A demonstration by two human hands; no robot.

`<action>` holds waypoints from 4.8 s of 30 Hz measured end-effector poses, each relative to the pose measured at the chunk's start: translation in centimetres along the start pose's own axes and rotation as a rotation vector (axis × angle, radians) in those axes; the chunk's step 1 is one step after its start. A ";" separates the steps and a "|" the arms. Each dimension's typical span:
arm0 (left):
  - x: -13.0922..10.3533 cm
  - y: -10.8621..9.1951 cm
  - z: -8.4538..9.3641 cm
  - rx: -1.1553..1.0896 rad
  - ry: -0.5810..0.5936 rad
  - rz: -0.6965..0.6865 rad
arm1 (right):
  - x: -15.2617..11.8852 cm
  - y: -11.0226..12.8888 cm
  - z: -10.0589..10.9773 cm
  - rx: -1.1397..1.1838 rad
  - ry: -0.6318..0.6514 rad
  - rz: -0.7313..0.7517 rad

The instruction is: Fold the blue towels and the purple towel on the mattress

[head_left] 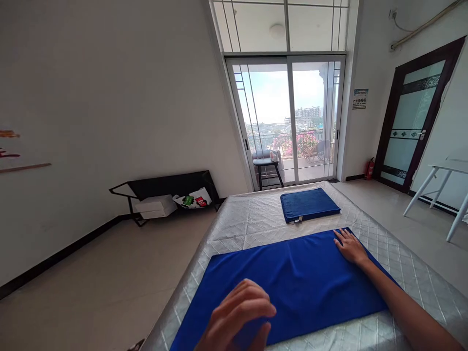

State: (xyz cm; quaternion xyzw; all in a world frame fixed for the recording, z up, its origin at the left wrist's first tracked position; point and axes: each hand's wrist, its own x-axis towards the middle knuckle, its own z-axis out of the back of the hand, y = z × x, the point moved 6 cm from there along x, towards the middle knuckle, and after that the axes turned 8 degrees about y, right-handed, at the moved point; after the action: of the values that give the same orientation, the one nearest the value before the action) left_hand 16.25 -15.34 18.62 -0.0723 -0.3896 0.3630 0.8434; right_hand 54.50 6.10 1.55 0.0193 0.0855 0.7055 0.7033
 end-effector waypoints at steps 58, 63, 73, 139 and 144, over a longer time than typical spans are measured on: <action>-8.6 31.7 -4.9 0.722 0.395 0.897 | 2.5 -3.1 -1.1 -0.047 -0.002 -0.087; -8.4 31.3 -4.9 0.735 0.415 0.886 | 2.3 -2.4 -1.1 -0.055 -0.003 -0.108; -7.6 30.7 -5.0 0.709 0.405 0.897 | 1.8 -0.7 1.2 -0.048 0.107 -0.214; -8.4 31.6 -5.1 0.746 0.443 0.858 | -9.8 -8.3 -2.6 -0.059 -0.065 -0.175; -8.4 31.8 -5.1 0.726 0.406 0.871 | -10.4 -9.4 -1.7 -0.052 -0.095 -0.222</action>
State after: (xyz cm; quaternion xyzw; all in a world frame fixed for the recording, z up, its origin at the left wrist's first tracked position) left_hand -1.46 2.94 -2.84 -0.0006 -0.0065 0.7638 0.6454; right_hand 63.69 -4.45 -0.52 0.0249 0.0354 0.6233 0.7808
